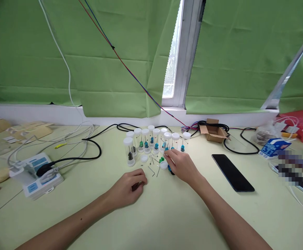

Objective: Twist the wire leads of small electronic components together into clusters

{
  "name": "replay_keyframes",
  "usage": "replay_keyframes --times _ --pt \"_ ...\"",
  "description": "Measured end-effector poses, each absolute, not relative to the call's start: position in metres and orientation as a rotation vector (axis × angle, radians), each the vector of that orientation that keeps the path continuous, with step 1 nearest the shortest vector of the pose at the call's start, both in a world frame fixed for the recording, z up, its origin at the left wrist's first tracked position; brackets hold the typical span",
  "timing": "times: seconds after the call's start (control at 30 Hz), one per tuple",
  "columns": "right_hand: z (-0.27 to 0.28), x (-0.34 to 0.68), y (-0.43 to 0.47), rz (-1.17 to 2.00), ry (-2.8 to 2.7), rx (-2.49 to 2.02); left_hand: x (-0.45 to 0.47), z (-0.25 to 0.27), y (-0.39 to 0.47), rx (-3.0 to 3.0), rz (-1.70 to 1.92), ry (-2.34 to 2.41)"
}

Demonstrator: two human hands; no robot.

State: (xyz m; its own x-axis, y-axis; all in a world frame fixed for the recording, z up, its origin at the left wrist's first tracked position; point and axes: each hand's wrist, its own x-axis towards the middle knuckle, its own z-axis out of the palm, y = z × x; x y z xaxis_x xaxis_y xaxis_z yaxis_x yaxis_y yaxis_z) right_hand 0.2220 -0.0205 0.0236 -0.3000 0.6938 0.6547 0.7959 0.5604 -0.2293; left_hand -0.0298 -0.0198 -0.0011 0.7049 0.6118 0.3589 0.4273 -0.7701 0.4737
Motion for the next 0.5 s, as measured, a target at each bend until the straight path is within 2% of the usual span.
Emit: replay_keyframes --times 0.5 --pt "0.005 0.211 -0.018 0.007 -2.151 -1.387 -0.029 -0.001 -0.019 2.574 0.695 0.827"
